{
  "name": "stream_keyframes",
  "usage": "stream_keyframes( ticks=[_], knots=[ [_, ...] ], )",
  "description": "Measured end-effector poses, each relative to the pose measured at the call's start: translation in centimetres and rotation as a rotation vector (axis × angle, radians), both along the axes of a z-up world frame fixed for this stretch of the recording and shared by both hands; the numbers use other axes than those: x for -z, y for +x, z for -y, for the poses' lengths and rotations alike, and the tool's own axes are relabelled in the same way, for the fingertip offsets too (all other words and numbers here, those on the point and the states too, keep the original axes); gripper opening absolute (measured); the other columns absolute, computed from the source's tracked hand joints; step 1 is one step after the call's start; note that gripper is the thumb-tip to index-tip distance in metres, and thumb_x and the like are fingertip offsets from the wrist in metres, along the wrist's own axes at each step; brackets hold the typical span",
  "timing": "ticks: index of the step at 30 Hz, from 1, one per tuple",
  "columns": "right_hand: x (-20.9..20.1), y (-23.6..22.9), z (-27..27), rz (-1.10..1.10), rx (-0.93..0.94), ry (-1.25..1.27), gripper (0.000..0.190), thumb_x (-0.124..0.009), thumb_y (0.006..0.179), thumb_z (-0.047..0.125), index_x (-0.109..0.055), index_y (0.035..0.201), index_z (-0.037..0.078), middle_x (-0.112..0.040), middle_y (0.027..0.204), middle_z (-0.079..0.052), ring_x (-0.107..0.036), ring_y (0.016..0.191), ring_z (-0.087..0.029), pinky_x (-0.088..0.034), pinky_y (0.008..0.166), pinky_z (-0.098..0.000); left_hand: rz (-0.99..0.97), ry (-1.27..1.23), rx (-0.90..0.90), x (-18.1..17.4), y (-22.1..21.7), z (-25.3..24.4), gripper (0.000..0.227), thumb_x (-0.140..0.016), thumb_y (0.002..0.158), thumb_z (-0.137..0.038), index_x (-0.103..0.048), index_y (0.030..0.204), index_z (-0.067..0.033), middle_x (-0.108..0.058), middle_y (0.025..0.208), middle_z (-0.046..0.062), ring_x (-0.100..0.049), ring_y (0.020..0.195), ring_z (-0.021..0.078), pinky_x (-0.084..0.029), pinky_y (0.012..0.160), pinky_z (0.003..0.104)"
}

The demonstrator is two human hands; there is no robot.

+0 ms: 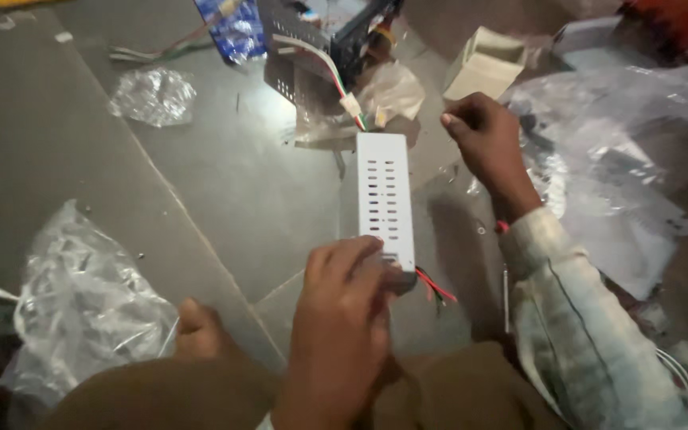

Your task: The person assembles an electronic device by connecting wires to a metal casing and securing a black component inside. They use a screwdriver to tighten screws on the casing and attach a white vented cover to the assembly.

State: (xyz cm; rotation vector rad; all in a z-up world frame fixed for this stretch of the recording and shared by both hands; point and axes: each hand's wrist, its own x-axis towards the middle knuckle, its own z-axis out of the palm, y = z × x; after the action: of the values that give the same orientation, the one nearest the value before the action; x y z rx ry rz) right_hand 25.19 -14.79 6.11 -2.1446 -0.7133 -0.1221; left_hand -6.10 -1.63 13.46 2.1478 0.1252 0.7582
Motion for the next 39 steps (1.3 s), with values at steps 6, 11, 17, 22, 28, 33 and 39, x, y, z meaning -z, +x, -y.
stream_keyframes(
  ticks=[6, 11, 17, 22, 28, 33, 39],
  knots=[
    [-9.5, -15.6, 2.3, -0.307, -0.217, 0.277, 0.007, -0.070, 0.098, 0.006, -0.072, 0.103, 0.001, -0.070, 0.098, -0.004, -0.061, 0.090, -0.007, -0.049, 0.079, -0.0225, -0.045, -0.054, -0.022, -0.8, -1.1, 0.4, 0.029, -0.072, 0.073, 0.005, -0.068, 0.101, -0.0008, -0.068, 0.105, 0.013, -0.063, 0.099, 0.0357, -0.051, 0.085, 0.045],
    [-9.4, -21.4, 2.7, -0.027, -0.266, 0.137, 0.012, -0.075, 0.090, 0.005, -0.072, 0.101, 0.002, -0.070, 0.097, -0.004, -0.066, 0.085, -0.013, -0.052, 0.075, -0.0257, -0.008, 0.024, -0.066, -0.9, -1.0, 0.4, 0.022, -0.073, 0.072, 0.004, -0.065, 0.092, -0.0007, -0.066, 0.100, 0.015, -0.062, 0.096, 0.0386, -0.051, 0.082, 0.047],
    [-8.6, -19.7, 2.0, -0.003, -0.439, 0.146, 0.013, -0.077, 0.088, 0.002, -0.073, 0.100, 0.003, -0.068, 0.097, -0.006, -0.066, 0.089, -0.018, -0.052, 0.075, -0.0281, 0.020, 0.068, -0.051, -0.8, -0.8, 0.5, 0.024, -0.073, 0.069, 0.003, -0.066, 0.092, -0.0017, -0.066, 0.095, 0.014, -0.063, 0.093, 0.0387, -0.051, 0.080, 0.048],
    [-9.6, -20.5, 1.3, -0.044, -0.417, 0.002, 0.014, -0.078, 0.085, 0.005, -0.072, 0.098, 0.005, -0.065, 0.093, -0.005, -0.071, 0.085, -0.017, -0.054, 0.064, -0.0290, -0.009, -0.008, -0.087, -1.3, -0.9, 0.5, 0.016, -0.072, 0.075, 0.004, -0.069, 0.090, -0.0028, -0.067, 0.093, 0.015, -0.065, 0.089, 0.0389, -0.052, 0.076, 0.049],
    [-10.7, -20.3, 0.7, 0.029, -0.483, -0.038, 0.021, -0.072, 0.078, -0.004, -0.068, 0.098, 0.003, -0.063, 0.099, -0.009, -0.070, 0.090, -0.024, -0.055, 0.074, -0.0331, -0.105, -0.090, -0.092, -1.9, -0.9, 0.9, 0.013, -0.069, 0.079, 0.001, -0.067, 0.091, -0.0018, -0.067, 0.095, 0.016, -0.064, 0.089, 0.0395, -0.051, 0.075, 0.049],
    [-10.5, -20.5, 0.3, 0.238, -0.460, -0.176, 0.020, -0.071, 0.076, -0.006, -0.066, 0.093, 0.002, -0.061, 0.097, -0.013, -0.063, 0.091, -0.035, -0.051, 0.075, -0.0394, -0.063, -0.047, -0.067, -1.7, -1.0, 1.2, 0.024, -0.059, 0.075, 0.009, -0.065, 0.097, 0.0014, -0.065, 0.101, 0.016, -0.063, 0.095, 0.0405, -0.051, 0.082, 0.049],
    [-10.9, -20.2, 0.1, 0.217, -0.444, -0.268, 0.017, -0.073, 0.076, -0.004, -0.067, 0.090, 0.005, -0.064, 0.097, -0.010, -0.066, 0.088, -0.031, -0.052, 0.072, -0.0381, -0.084, -0.092, -0.073, -1.2, -0.7, 1.4, 0.026, -0.064, 0.077, 0.009, -0.066, 0.101, 0.0003, -0.066, 0.107, 0.015, -0.066, 0.099, 0.0369, -0.053, 0.082, 0.046]
  ],
)
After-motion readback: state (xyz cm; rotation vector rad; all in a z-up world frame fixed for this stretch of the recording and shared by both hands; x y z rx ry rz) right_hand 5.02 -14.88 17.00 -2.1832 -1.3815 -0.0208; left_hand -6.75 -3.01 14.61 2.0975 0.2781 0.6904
